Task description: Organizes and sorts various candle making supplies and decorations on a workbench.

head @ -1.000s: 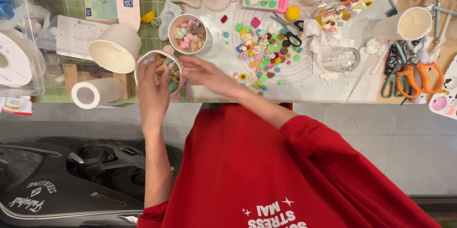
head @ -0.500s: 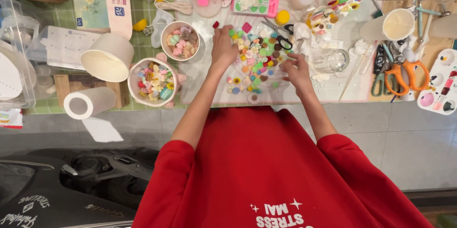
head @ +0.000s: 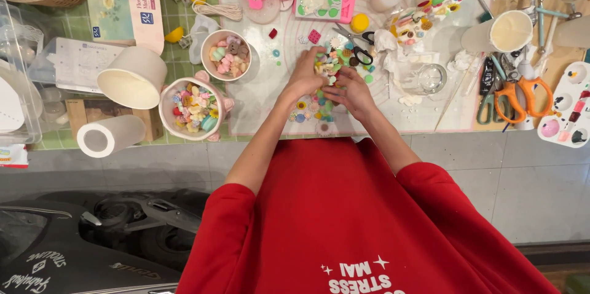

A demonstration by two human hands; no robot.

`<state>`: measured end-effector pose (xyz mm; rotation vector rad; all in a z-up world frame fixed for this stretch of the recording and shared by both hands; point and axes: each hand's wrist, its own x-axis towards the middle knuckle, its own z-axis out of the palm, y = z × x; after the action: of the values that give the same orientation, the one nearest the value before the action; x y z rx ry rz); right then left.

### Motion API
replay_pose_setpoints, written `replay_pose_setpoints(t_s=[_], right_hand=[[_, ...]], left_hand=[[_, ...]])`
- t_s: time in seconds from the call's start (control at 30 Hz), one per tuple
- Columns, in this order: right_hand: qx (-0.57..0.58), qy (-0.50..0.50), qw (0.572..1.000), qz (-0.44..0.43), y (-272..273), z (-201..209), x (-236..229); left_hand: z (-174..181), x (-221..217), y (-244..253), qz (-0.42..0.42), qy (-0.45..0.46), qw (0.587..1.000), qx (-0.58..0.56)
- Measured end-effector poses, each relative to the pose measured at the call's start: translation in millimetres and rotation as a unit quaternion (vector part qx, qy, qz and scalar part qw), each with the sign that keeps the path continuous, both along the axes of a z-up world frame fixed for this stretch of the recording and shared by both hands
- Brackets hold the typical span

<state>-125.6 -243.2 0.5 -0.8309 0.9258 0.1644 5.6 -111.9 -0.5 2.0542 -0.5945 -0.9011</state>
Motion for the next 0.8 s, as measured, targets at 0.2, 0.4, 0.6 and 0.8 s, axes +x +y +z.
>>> replay_pose_setpoints(t_s=[0.2,0.4,0.6,0.8], right_hand=[[0.072,-0.011,0.997,-0.037,-6,10,7],[0.065,-0.053,0.996,0.040,-7,12,11],[0.071,-0.109,0.988,0.086,8,54,24],[0.058,-0.148,0.976,0.146,37,106,51]], left_hand=[[-28,-1,2,0.006,0.076,0.988,-0.133],[-4,16,27,0.038,0.294,0.939,-0.177],[43,20,65,0.026,0.238,0.946,-0.217],[84,22,106,0.065,0.195,0.945,-0.253]])
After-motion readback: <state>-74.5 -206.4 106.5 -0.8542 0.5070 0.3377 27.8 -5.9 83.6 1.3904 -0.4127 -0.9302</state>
